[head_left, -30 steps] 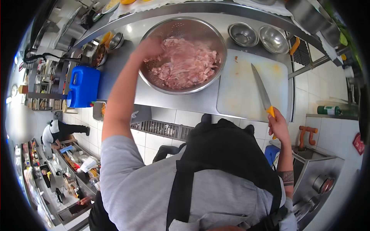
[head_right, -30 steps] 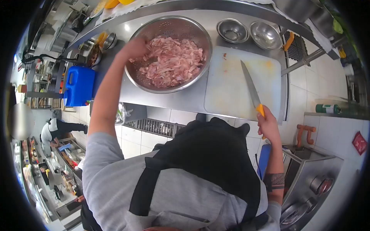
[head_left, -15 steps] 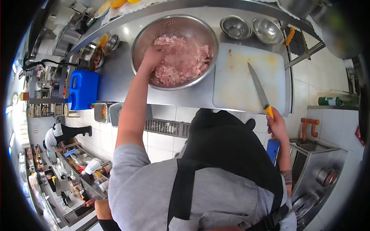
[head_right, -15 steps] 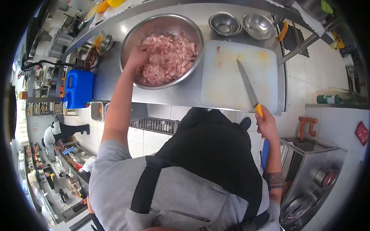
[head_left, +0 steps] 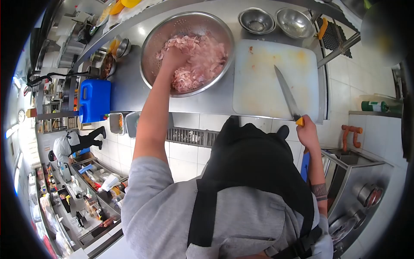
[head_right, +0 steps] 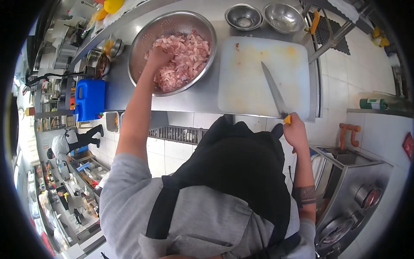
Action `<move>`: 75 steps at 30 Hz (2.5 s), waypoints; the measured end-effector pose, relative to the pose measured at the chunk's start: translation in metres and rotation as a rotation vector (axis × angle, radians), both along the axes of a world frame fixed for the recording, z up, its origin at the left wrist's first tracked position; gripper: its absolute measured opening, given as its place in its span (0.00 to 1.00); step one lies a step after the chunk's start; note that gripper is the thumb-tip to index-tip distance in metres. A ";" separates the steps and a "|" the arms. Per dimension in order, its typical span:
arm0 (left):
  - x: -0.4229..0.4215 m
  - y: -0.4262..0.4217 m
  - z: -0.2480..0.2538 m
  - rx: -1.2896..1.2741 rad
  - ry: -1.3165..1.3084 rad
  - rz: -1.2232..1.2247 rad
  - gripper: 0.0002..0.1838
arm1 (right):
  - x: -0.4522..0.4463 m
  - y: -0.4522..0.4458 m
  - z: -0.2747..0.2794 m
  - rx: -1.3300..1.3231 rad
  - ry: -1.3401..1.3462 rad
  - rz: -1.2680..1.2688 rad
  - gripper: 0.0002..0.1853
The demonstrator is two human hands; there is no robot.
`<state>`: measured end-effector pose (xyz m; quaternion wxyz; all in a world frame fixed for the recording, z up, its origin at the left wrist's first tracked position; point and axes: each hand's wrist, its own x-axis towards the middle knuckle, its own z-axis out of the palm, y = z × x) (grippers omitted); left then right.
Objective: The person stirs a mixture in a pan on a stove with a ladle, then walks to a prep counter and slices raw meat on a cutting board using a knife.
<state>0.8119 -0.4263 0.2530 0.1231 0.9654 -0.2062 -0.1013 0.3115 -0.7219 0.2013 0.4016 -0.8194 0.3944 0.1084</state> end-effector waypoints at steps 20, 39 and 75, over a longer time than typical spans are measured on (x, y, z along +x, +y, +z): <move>-0.194 -0.167 0.039 -0.763 1.151 -0.304 0.29 | -0.068 -0.085 0.015 -0.049 -0.041 0.068 0.15; -0.267 -0.197 -0.062 -0.075 0.195 -0.640 0.22 | -0.058 0.037 0.027 -0.156 -0.083 -0.207 0.13; -0.303 -0.140 -0.093 -0.706 -0.026 -0.499 0.12 | -0.067 0.051 0.021 0.215 -0.176 -0.385 0.13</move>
